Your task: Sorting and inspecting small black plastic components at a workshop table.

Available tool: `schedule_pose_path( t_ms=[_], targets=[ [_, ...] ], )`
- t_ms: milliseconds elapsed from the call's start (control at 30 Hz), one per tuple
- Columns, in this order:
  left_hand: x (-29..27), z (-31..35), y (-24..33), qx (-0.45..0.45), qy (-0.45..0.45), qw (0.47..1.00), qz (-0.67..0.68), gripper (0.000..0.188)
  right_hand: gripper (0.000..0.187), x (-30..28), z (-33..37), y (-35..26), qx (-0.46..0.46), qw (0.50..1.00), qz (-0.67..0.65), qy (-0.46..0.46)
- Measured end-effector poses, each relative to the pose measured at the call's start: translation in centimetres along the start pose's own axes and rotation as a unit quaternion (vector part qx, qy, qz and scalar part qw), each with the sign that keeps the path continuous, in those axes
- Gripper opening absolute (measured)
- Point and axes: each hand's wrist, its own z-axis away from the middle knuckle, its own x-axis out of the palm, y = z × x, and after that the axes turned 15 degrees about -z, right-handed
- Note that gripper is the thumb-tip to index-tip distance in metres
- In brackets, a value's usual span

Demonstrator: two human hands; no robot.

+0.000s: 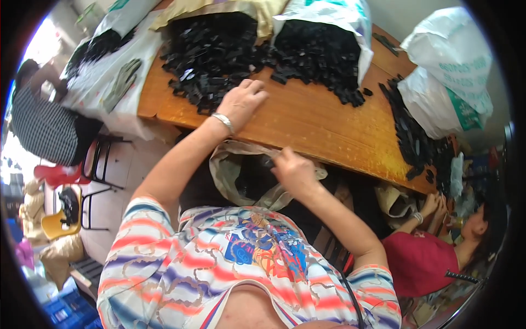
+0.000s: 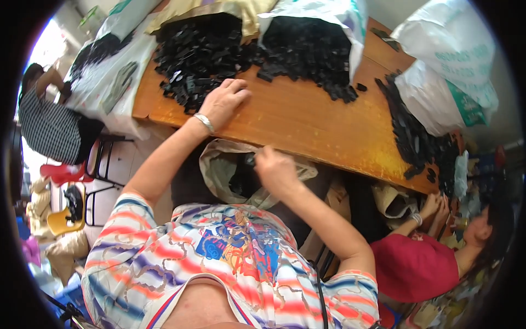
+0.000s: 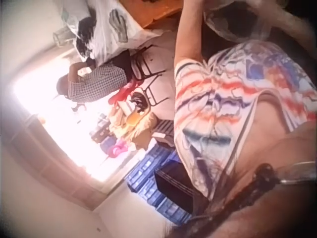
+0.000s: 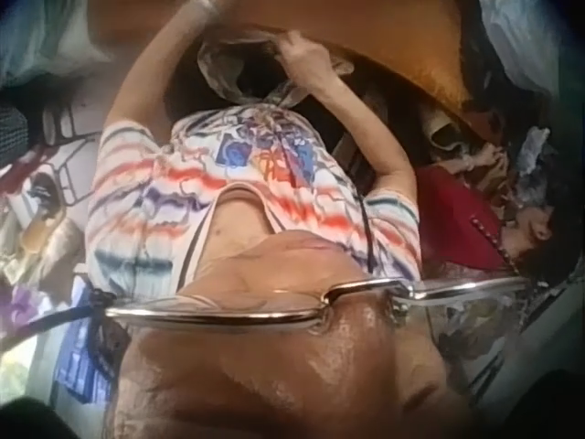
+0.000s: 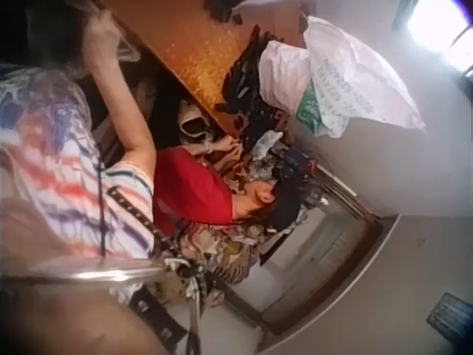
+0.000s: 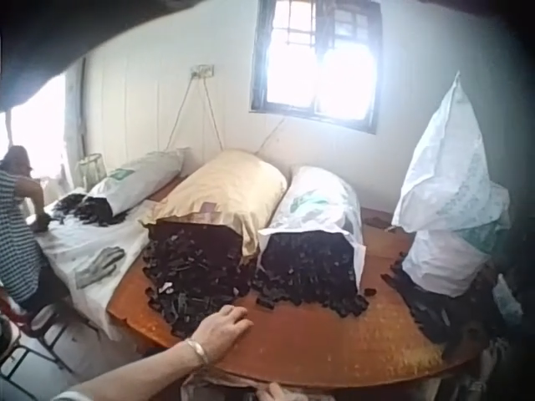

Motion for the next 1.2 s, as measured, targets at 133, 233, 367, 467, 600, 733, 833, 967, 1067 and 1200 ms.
schedule_pose_path(
  t_ms=[133,233,367,467,600,733,833,967,1067,1200],
  targets=[
    [1.1,-0.8,-2.3,0.095,-0.081,0.992,-0.015,0.017,0.02,2.4,1.0,0.5,-0.012,0.996,-0.076,0.05],
    [0.5,-1.8,-2.0,0.108,-0.097,0.989,-0.013,0.016,0.013,-0.8,-0.3,1.8,0.031,0.997,-0.04,0.05],
    [1.1,-2.4,0.7,0.082,-0.068,0.992,0.064,0.008,0.01,-6.5,-2.7,9.9,0.049,0.973,-0.019,0.225],
    [1.5,-2.5,2.3,0.071,-0.087,0.99,0.089,0.006,0.014,-8.8,-4.3,14.3,0.173,0.947,0.05,0.266],
    [1.7,-1.6,4.0,0.001,-0.088,0.989,0.118,0.006,0.024,-9.1,-6.9,16.5,0.272,0.926,0.104,0.241],
    [1.8,-0.5,4.6,-0.052,-0.065,0.987,0.135,0.007,0.025,-8.8,-7.5,17.0,0.306,0.918,0.109,0.228],
    [1.4,0.3,4.5,-0.089,-0.013,0.981,0.174,0.01,0.024,-8.9,-7.0,17.2,0.295,0.927,0.079,0.218],
    [0.2,1.1,4.5,-0.124,-0.004,0.969,0.214,0.022,0.028,-8.7,-6.4,15.8,0.291,0.944,0.043,0.15],
    [-0.2,2.0,4.6,-0.1,-0.018,0.978,0.182,0.03,0.03,-8.9,-6.5,13.8,0.28,0.95,0.081,0.115],
    [0.4,2.1,4.9,-0.105,-0.002,0.981,0.166,0.029,0.029,-8.6,-7.9,12.5,0.282,0.942,0.16,0.085]
  ],
)
